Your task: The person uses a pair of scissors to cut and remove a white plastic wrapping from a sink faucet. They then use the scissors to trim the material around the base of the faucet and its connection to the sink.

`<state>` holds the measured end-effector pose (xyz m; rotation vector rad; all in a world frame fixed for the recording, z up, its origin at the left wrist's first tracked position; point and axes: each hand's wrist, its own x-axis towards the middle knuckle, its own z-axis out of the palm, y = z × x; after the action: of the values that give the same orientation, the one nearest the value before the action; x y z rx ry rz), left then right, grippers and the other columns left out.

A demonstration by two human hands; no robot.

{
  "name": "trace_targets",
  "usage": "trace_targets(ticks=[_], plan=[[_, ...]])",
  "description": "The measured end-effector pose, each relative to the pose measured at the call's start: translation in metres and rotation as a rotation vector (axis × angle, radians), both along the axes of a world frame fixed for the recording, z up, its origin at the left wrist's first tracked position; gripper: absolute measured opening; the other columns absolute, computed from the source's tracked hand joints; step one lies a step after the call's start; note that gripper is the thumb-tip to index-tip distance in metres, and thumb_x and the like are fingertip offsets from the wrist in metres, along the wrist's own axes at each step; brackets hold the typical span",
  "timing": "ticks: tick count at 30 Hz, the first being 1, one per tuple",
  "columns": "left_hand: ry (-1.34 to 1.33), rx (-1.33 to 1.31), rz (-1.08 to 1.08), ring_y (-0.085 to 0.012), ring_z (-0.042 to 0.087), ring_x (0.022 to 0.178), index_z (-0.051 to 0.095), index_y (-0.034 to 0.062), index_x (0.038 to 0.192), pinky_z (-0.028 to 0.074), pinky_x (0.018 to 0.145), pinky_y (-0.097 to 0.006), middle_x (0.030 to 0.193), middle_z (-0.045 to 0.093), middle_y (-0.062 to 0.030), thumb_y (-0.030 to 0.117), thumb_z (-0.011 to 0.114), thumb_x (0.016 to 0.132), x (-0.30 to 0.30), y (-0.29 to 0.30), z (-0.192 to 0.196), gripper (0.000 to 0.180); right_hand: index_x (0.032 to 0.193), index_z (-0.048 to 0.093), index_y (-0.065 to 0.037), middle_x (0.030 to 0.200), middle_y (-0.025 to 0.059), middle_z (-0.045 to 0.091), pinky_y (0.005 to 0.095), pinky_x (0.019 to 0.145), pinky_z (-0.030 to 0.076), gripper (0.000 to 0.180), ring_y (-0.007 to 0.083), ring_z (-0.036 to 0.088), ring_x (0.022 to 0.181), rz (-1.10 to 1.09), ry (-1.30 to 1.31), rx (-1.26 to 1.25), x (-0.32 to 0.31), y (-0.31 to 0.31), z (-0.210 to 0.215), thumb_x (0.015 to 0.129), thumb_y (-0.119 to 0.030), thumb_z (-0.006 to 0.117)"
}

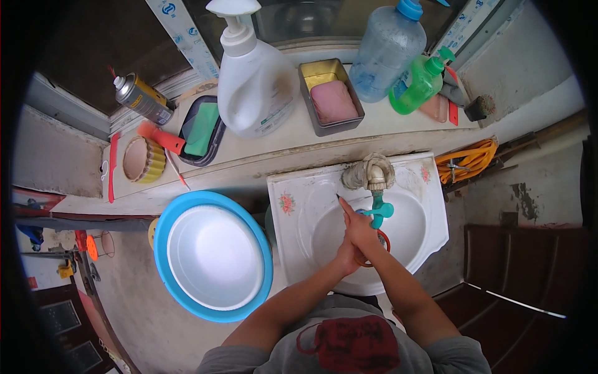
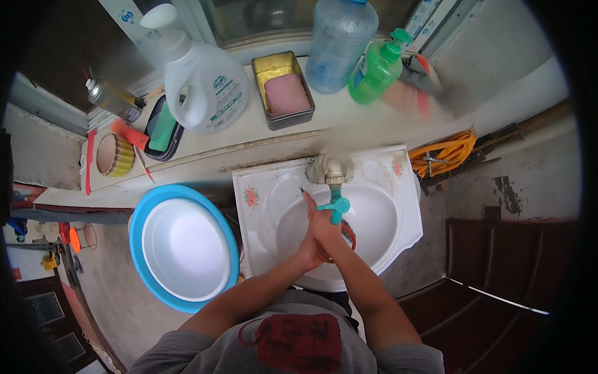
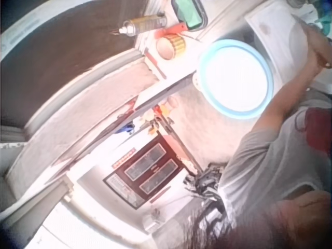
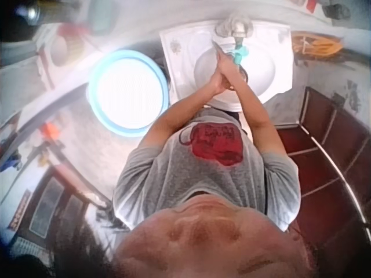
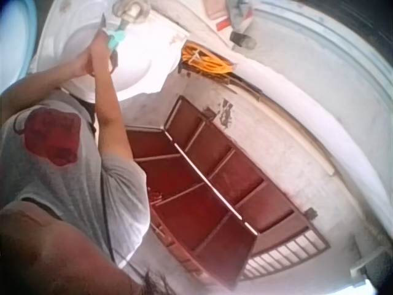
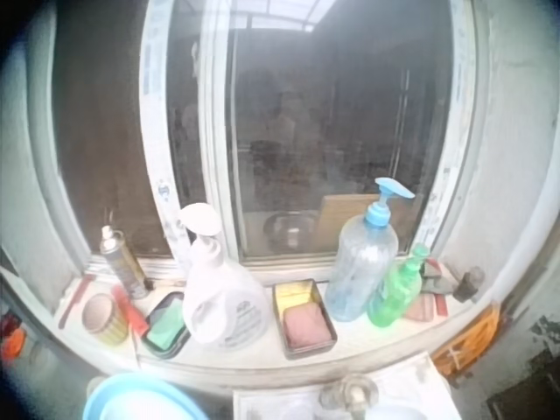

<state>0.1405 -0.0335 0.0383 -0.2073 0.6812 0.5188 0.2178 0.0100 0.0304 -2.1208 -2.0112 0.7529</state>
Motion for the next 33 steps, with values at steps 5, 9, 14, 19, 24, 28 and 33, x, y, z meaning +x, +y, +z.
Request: trace_targets(ticks=[5,9,14,19,24,28,33], plan=[[-0.042,-0.056,-0.030,-0.0231,0.051,0.110,0.040,0.0155,0.127,0.040,0.093,-0.041,0.121,0.051,-0.0039,0.060,0.019,0.091,-0.006,0.010,0.007,0.061,0.135,0.035,-0.032,0.069,0.0206,0.060,0.0458,0.063,0.046,0.046,0.0349,0.060,0.065,-0.098,-0.011,-0.206,-0.006,0.013,0.014,0.091,-0.021,0.043],[-0.053,0.026,0.049,-0.0230,0.050,0.110,0.043,0.0170,0.126,0.041,0.089,-0.043,0.121,0.051,-0.0031,0.062,0.031,0.088,-0.004,0.004,-0.003,0.060,0.134,0.037,-0.030,0.069,0.0193,0.060,0.0453,0.064,0.046,0.044,0.0346,0.059,0.065,-0.033,-0.070,-0.180,-0.012,0.015,0.027,0.091,-0.022,0.042],[-0.071,0.020,0.033,-0.0235,0.051,0.109,0.043,0.0159,0.126,0.042,0.089,-0.044,0.120,0.052,-0.0039,0.058,0.029,0.090,-0.006,0.001,-0.006,0.057,0.134,0.037,-0.029,0.066,0.0197,0.059,0.0463,0.063,0.046,0.044,0.0346,0.059,0.062,-0.026,-0.077,-0.142,-0.009,0.007,0.015,0.091,-0.023,0.042],[-0.020,-0.034,-0.004,-0.0227,0.050,0.110,0.042,0.0150,0.126,0.042,0.090,-0.041,0.122,0.051,-0.0047,0.060,0.026,0.090,-0.005,0.011,-0.011,0.060,0.133,0.039,-0.031,0.067,0.0211,0.059,0.0452,0.060,0.046,0.044,0.0355,0.059,0.063,-0.085,-0.044,-0.140,-0.011,0.017,0.016,0.091,-0.022,0.044],[-0.035,-0.053,-0.005,-0.0237,0.049,0.112,0.041,0.0138,0.127,0.040,0.093,-0.042,0.124,0.050,-0.0051,0.062,0.027,0.089,-0.004,-0.003,-0.013,0.063,0.132,0.041,-0.030,0.066,0.0197,0.059,0.0441,0.058,0.046,0.042,0.0338,0.059,0.063,-0.068,-0.066,-0.056,-0.008,-0.002,0.010,0.091,-0.022,0.044],[0.002,0.025,0.026,-0.0239,0.051,0.110,0.041,0.0131,0.125,0.042,0.092,-0.042,0.120,0.051,-0.0062,0.059,0.016,0.091,-0.001,0.012,0.013,0.062,0.132,0.040,-0.031,0.067,0.0197,0.058,0.0453,0.060,0.047,0.042,0.0352,0.059,0.065,-0.050,-0.066,-0.082,-0.005,0.013,0.014,0.090,-0.023,0.044],[-0.021,-0.022,-0.014,-0.0224,0.053,0.106,0.044,0.0136,0.120,0.043,0.089,-0.042,0.115,0.053,-0.0051,0.059,0.021,0.091,-0.008,-0.002,0.004,0.059,0.132,0.040,-0.033,0.065,0.0184,0.059,0.0449,0.057,0.046,0.043,0.0335,0.059,0.061,-0.021,-0.079,-0.030,-0.010,-0.003,0.013,0.090,-0.025,0.045]])
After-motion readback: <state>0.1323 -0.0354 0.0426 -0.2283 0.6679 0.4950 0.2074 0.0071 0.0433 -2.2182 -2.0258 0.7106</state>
